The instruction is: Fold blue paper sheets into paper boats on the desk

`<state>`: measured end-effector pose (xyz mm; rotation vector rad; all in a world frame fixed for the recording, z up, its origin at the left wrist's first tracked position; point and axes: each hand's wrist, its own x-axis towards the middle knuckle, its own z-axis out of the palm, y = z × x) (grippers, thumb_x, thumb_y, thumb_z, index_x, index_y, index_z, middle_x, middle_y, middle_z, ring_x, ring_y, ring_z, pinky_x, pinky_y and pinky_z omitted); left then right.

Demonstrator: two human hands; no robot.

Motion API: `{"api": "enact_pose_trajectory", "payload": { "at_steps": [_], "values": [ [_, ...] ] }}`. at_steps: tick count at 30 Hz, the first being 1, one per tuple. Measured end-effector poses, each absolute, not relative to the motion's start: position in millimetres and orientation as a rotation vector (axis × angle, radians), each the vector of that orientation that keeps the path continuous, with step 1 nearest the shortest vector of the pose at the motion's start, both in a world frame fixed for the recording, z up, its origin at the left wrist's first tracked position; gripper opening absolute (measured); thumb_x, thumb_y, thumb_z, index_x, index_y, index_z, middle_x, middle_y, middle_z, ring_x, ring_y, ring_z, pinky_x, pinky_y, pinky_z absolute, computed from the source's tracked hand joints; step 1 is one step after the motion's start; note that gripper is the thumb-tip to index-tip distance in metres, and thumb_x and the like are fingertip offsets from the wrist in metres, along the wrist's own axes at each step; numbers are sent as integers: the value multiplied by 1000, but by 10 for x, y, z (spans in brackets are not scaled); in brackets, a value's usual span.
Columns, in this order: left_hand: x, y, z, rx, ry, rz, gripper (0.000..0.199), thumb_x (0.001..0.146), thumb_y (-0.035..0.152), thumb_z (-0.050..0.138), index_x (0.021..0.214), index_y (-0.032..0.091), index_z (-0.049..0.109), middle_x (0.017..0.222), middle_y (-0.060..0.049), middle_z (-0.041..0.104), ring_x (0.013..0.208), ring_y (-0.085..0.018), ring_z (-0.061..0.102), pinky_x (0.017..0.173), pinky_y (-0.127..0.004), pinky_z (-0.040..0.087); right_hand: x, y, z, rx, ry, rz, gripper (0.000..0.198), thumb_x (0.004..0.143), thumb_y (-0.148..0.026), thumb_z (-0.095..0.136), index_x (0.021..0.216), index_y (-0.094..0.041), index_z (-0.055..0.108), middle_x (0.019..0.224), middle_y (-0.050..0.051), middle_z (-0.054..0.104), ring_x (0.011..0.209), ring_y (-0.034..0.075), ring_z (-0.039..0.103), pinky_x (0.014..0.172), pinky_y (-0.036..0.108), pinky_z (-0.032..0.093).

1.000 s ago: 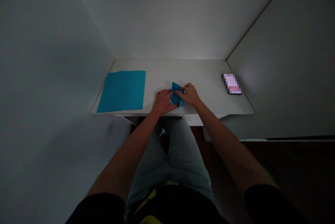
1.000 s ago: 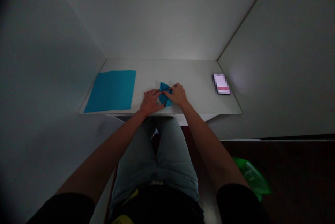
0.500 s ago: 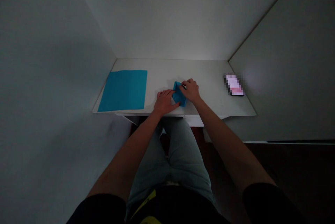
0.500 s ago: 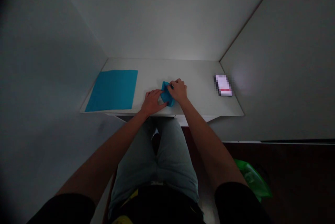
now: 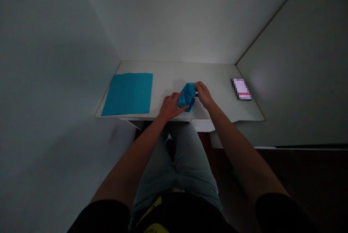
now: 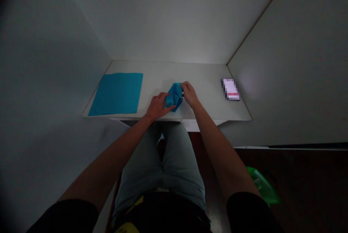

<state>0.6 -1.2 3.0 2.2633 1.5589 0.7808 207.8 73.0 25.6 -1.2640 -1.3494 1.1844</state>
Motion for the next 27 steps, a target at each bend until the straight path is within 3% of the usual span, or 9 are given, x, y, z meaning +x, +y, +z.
{"api": "enact_pose_trajectory", "payload": {
  "at_steps": [7, 9, 11, 13, 15, 17, 19, 23, 27],
  "values": [
    [-30, -14, 53, 2169, 1434, 858, 37, 111, 44, 65, 144, 26, 67, 156, -12, 67, 145, -28, 65, 123, -46, 48, 1988, 753, 248, -1284, -1383, 1038, 57, 88, -85, 60, 89, -29, 45, 80, -4, 51, 78, 18, 55, 67, 31, 52],
    [-49, 12, -9, 2009, 1414, 1013, 50, 110, 45, 66, 155, 26, 56, 162, -15, 63, 142, -28, 68, 118, -44, 53, 1948, 755, 212, -1266, -1362, 1050, 58, 90, -85, 59, 90, -30, 44, 82, -4, 51, 80, 18, 57, 67, 30, 54],
    [-69, 46, -98, 1814, 1382, 1164, 76, 107, 49, 70, 170, 26, 33, 163, -19, 62, 128, -26, 75, 108, -42, 59, 1900, 770, 152, -1248, -1295, 1068, 59, 90, -86, 58, 91, -30, 42, 84, -3, 51, 82, 19, 58, 67, 30, 56],
    [-86, 82, -186, 1681, 1348, 1212, 95, 103, 51, 76, 175, 26, 19, 148, -18, 72, 109, -24, 79, 98, -41, 62, 1855, 788, 74, -1236, -1230, 1074, 61, 90, -88, 57, 92, -30, 41, 86, -3, 52, 84, 19, 59, 66, 31, 58],
    [-96, 112, -242, 1659, 1336, 1179, 95, 99, 48, 80, 174, 23, 25, 122, -12, 81, 98, -24, 78, 92, -40, 61, 1827, 791, -8, -1230, -1199, 1059, 62, 91, -90, 55, 94, -30, 41, 88, -2, 53, 84, 19, 60, 67, 32, 60],
    [-96, 131, -256, 1675, 1368, 1158, 85, 97, 43, 82, 167, 21, 39, 110, -9, 81, 92, -25, 77, 89, -40, 59, 1818, 759, -81, -1214, -1219, 1017, 62, 93, -91, 54, 97, -30, 43, 90, -2, 56, 87, 20, 61, 71, 34, 61],
    [-86, 138, -238, 1662, 1409, 1185, 74, 97, 40, 81, 161, 21, 49, 117, -11, 81, 91, -25, 75, 86, -40, 59, 1824, 683, -138, -1181, -1303, 954, 62, 94, -91, 56, 101, -30, 47, 94, 0, 61, 90, 21, 63, 77, 36, 62],
    [-54, 132, -191, 1655, 1427, 1291, 64, 97, 39, 80, 154, 22, 56, 140, -16, 74, 107, -27, 75, 94, -40, 60, 1844, 465, -232, -1132, -1562, 852, 63, 93, -87, 66, 111, -28, 57, 108, 6, 70, 97, 24, 67, 88, 41, 59],
    [-42, 126, -192, 1686, 1453, 1305, 65, 97, 39, 80, 153, 19, 56, 139, -16, 71, 104, -25, 71, 89, -38, 59, 1875, 374, -323, -1192, -1696, 771, 63, 95, -82, 66, 120, -24, 65, 113, 11, 75, 98, 28, 69, 89, 43, 58]
  ]
}}
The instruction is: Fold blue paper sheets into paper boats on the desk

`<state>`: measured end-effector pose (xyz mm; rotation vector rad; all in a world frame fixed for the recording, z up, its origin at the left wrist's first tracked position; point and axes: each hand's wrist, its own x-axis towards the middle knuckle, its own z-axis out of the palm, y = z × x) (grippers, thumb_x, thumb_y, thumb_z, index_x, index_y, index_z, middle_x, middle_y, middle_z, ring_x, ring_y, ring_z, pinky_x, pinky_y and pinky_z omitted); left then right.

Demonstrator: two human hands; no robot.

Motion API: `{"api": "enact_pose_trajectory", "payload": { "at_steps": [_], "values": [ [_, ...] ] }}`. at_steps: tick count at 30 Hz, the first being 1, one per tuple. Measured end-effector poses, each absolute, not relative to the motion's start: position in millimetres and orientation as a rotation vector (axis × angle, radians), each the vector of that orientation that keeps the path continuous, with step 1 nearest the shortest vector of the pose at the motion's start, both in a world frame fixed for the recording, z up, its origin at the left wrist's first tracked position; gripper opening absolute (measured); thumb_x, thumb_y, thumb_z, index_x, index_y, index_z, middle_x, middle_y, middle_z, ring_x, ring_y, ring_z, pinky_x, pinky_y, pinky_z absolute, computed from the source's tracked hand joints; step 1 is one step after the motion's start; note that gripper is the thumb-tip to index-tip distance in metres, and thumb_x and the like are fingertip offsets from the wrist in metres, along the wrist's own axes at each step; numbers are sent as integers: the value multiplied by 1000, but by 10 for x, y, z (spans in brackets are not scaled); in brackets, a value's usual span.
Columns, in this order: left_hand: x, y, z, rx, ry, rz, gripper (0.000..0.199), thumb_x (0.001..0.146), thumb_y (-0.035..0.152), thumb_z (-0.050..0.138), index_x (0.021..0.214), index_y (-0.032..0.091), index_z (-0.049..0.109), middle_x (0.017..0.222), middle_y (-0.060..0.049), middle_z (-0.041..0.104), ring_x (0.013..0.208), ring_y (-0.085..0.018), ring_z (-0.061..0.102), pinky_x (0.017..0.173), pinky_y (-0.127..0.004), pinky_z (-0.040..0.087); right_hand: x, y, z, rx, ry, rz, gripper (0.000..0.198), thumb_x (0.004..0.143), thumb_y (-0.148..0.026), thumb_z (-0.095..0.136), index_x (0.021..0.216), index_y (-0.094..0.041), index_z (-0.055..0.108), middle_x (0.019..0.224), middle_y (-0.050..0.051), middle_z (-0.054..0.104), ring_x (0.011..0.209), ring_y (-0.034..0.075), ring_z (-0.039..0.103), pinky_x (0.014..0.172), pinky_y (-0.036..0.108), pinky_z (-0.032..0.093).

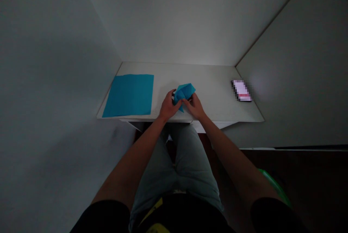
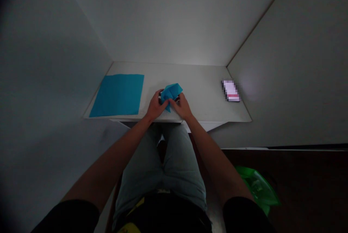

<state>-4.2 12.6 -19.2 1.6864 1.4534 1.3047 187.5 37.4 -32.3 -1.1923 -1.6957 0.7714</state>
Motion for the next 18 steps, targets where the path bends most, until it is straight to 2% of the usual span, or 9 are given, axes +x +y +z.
{"api": "enact_pose_trajectory", "payload": {
  "at_steps": [3, 6, 8, 12, 15, 18],
  "values": [
    [-55, 134, -207, 1693, 1469, 1324, 61, 97, 36, 78, 152, 20, 56, 135, -14, 69, 93, -20, 68, 88, -36, 59, 1916, 423, -371, -1303, -1833, 694, 54, 99, -77, 60, 100, -24, 70, 95, 10, 76, 88, 29, 69, 85, 43, 54],
    [-73, 152, -222, 1729, 1457, 1375, 56, 95, 29, 79, 147, 20, 58, 132, -13, 67, 99, -22, 68, 93, -38, 59, 1952, 475, -385, -1387, -1919, 644, 53, 102, -72, 55, 79, -25, 65, 75, 9, 71, 79, 29, 67, 82, 43, 51],
    [-79, 165, -232, 1729, 1452, 1400, 52, 94, 25, 78, 142, 20, 60, 130, -13, 66, 101, -22, 67, 92, -38, 59, 1969, 478, -381, -1378, -1890, 687, 52, 102, -70, 54, 79, -25, 67, 75, 9, 72, 80, 29, 68, 82, 42, 52],
    [-76, 188, -250, 1610, 1480, 1437, 40, 99, 21, 71, 138, 22, 61, 127, -10, 67, 88, -17, 67, 84, -34, 60, 2016, 446, -377, -1313, -1716, 897, 47, 95, -68, 61, 79, -25, 72, 82, 8, 78, 88, 30, 71, 85, 41, 55],
    [-76, 201, -252, 1568, 1498, 1470, 29, 101, 20, 70, 130, 21, 65, 125, -10, 69, 88, -17, 69, 84, -33, 61, 2072, 448, -399, -1347, -1521, 980, 44, 89, -64, 63, 69, -25, 66, 74, 6, 74, 81, 28, 69, 82, 41, 56],
    [-81, 209, -241, 1579, 1500, 1440, 16, 100, 17, 70, 116, 20, 69, 117, -9, 74, 90, -19, 72, 86, -33, 61, 2128, 491, -439, -1354, -1411, 974, 42, 91, -61, 55, 71, -26, 63, 72, 5, 70, 78, 26, 68, 79, 39, 57]
  ]
}}
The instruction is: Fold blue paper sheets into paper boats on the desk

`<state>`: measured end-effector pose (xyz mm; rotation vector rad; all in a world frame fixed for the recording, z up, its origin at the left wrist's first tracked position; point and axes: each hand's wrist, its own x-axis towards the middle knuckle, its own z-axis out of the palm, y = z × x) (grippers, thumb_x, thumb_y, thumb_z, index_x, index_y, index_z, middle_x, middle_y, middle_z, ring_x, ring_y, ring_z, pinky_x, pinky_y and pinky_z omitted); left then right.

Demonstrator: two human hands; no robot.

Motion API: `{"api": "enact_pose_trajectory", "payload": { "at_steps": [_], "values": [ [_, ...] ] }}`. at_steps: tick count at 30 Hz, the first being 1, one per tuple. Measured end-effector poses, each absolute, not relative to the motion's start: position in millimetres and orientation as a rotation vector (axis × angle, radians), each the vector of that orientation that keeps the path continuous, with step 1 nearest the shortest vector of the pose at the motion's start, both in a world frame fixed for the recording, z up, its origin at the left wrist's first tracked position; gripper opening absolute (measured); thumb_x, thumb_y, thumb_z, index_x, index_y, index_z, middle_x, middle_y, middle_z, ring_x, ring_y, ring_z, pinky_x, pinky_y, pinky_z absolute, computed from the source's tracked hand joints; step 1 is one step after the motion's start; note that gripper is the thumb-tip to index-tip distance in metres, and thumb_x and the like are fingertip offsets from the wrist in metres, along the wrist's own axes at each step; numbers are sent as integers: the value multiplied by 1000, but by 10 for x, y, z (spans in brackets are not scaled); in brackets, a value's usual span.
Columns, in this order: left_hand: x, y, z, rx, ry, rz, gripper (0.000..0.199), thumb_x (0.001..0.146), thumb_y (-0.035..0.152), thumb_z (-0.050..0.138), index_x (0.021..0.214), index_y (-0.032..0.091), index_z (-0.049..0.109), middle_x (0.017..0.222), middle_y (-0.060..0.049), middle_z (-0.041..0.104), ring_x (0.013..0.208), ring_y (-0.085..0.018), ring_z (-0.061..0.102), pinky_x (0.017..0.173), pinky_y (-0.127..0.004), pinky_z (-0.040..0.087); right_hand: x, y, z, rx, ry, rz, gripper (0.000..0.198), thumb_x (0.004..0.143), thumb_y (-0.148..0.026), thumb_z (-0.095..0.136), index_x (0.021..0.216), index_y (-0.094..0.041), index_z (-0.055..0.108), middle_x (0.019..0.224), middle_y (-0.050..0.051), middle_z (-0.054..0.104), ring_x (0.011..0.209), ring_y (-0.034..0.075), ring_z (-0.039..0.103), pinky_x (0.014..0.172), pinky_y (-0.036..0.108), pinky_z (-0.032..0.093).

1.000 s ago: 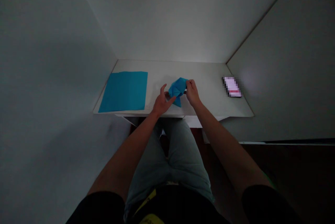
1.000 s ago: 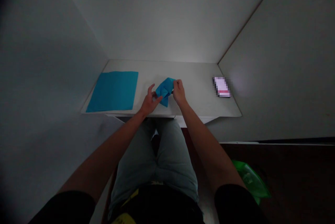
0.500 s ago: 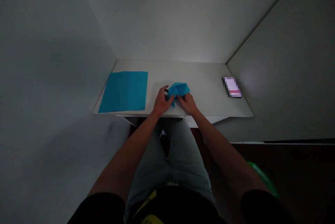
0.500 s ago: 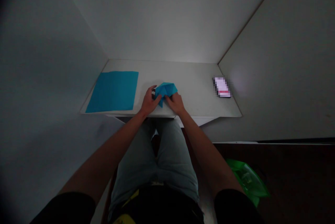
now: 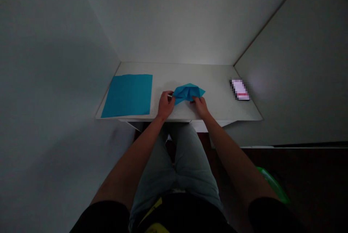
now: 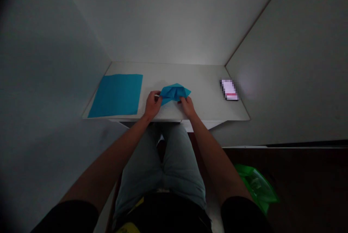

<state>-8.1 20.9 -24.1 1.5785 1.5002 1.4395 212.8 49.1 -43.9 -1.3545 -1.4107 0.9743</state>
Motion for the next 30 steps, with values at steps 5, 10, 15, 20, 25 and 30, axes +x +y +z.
{"api": "enact_pose_trajectory", "payload": {
  "at_steps": [5, 10, 15, 20, 25, 30],
  "values": [
    [-80, 209, -239, 1613, 1432, 1330, 8, 98, 15, 70, 102, 22, 71, 100, -5, 79, 92, -21, 76, 90, -37, 62, 2148, 562, -493, -1274, -1177, 960, 40, 93, -65, 50, 76, -28, 53, 71, 2, 59, 77, 24, 62, 73, 38, 56],
    [-79, 204, -270, 1659, 1453, 1357, 23, 95, 19, 76, 116, 23, 67, 120, -8, 75, 97, -21, 76, 90, -39, 63, 2089, 556, -484, -1191, -1171, 961, 34, 88, -62, 58, 88, -29, 49, 81, 0, 58, 83, 23, 58, 78, 37, 55],
    [-90, 196, -244, 1849, 1433, 1311, 34, 95, 16, 74, 127, 24, 67, 138, -12, 68, 122, -25, 72, 110, -44, 60, 2143, 502, -418, -1146, -1345, 890, 32, 81, -42, 64, 106, -30, 48, 85, -4, 59, 77, 20, 56, 72, 34, 51],
    [-80, 169, -162, 1920, 1439, 1189, 21, 92, 9, 72, 103, 24, 81, 139, -11, 74, 128, -29, 73, 118, -49, 58, 2368, 426, -333, -1296, -1504, 786, 58, 86, -38, 65, 139, -27, 44, 87, -3, 64, 68, 21, 59, 68, 37, 49],
    [-85, 143, -120, 1886, 1426, 1151, 14, 97, 23, 77, 108, 26, 85, 112, -7, 83, 104, -25, 78, 105, -45, 63, 2472, 420, -335, -1323, -1489, 725, 66, 88, -45, 68, 145, -28, 38, 93, -2, 72, 69, 20, 63, 67, 34, 49],
    [-89, 141, -151, 1848, 1429, 1230, 10, 96, 32, 83, 95, 22, 86, 121, -9, 74, 101, -21, 76, 104, -42, 63, 2435, 441, -332, -1292, -1522, 856, 48, 92, -65, 67, 119, -27, 58, 89, 2, 75, 75, 22, 67, 72, 37, 54]
  ]
}}
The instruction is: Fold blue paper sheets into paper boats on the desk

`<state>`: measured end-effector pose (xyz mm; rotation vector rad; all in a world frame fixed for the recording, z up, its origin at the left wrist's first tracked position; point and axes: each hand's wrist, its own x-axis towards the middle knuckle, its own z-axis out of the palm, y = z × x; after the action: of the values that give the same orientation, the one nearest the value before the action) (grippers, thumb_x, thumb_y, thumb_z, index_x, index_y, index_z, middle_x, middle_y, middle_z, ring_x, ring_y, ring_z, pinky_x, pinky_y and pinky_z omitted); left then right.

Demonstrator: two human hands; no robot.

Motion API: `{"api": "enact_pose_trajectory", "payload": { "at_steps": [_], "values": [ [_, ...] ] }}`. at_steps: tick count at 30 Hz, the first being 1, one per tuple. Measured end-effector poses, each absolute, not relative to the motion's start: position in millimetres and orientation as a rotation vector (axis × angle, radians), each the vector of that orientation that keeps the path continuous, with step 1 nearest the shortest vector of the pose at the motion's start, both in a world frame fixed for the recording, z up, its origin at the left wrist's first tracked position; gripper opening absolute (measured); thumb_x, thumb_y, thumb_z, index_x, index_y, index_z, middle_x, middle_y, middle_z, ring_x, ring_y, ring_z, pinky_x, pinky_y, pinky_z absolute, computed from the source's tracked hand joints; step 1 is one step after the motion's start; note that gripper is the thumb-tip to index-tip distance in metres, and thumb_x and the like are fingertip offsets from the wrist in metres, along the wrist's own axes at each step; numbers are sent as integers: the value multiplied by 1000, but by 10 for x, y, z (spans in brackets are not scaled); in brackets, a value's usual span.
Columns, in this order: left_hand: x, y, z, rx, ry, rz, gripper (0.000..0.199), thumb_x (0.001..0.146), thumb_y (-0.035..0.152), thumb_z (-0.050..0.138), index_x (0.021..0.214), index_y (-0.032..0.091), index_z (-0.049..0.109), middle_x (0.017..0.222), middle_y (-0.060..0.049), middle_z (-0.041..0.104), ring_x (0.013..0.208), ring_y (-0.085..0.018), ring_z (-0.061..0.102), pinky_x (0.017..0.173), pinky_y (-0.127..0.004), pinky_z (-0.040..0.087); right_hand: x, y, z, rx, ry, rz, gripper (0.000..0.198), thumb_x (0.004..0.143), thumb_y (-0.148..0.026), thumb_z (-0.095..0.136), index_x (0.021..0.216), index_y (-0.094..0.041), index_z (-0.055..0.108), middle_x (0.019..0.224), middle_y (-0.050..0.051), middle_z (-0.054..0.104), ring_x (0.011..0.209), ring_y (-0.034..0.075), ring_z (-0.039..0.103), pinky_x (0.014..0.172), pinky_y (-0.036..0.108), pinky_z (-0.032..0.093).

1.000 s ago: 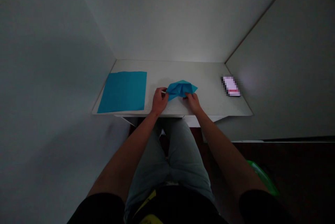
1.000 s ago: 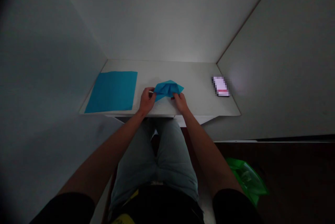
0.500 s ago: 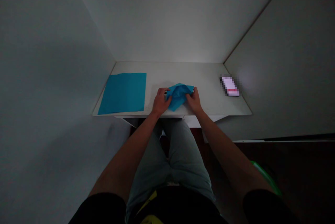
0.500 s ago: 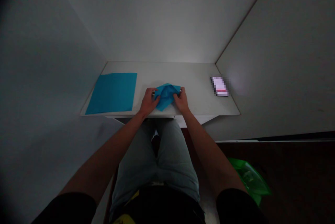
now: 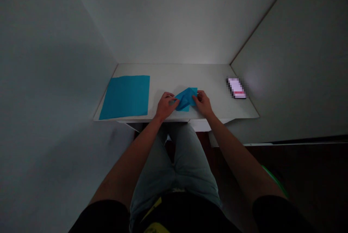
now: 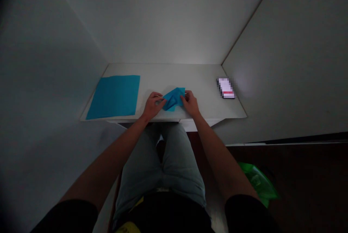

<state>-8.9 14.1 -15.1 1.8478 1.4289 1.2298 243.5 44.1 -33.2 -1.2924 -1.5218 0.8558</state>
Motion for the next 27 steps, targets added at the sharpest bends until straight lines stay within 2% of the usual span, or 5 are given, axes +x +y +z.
{"api": "enact_pose_trajectory", "payload": {
  "at_steps": [4, 7, 13, 20, 27],
  "values": [
    [-73, 172, -160, 1815, 1467, 1230, 14, 92, 34, 89, 99, 22, 86, 132, -11, 67, 105, -21, 74, 106, -42, 62, 2402, 419, -256, -1307, -1625, 898, 46, 93, -71, 65, 98, -25, 69, 82, 2, 72, 74, 21, 64, 73, 37, 54],
    [-12, 255, -125, 1831, 1534, 1141, 25, 86, 38, 95, 103, 23, 85, 130, -11, 66, 110, -25, 73, 107, -44, 62, 2388, 394, -188, -1294, -1672, 908, 48, 94, -73, 65, 96, -25, 70, 81, 1, 71, 75, 21, 64, 73, 36, 54],
    [205, 467, -53, 1850, 1588, 1023, 39, 82, 50, 96, 103, 22, 79, 120, -11, 68, 103, -28, 72, 101, -45, 61, 2377, 364, -143, -1222, -1697, 957, 52, 96, -79, 62, 97, -27, 67, 86, 1, 73, 81, 23, 68, 78, 37, 57],
    [227, 537, -64, 1885, 1574, 1075, 8, 96, 31, 77, 93, 25, 74, 106, -10, 75, 105, -30, 72, 104, -48, 59, 2391, 373, -206, -1264, -1786, 920, 46, 100, -73, 60, 105, -28, 68, 92, 1, 76, 81, 23, 69, 78, 37, 56],
    [89, 599, 98, 1640, 1532, 1226, 16, 101, 23, 68, 86, 24, 64, 96, -5, 73, 96, -22, 71, 96, -38, 59, 2403, 470, -298, -1290, -1877, 752, 38, 93, -62, 69, 100, -26, 72, 106, 8, 77, 97, 28, 70, 90, 42, 57]
  ]
}}
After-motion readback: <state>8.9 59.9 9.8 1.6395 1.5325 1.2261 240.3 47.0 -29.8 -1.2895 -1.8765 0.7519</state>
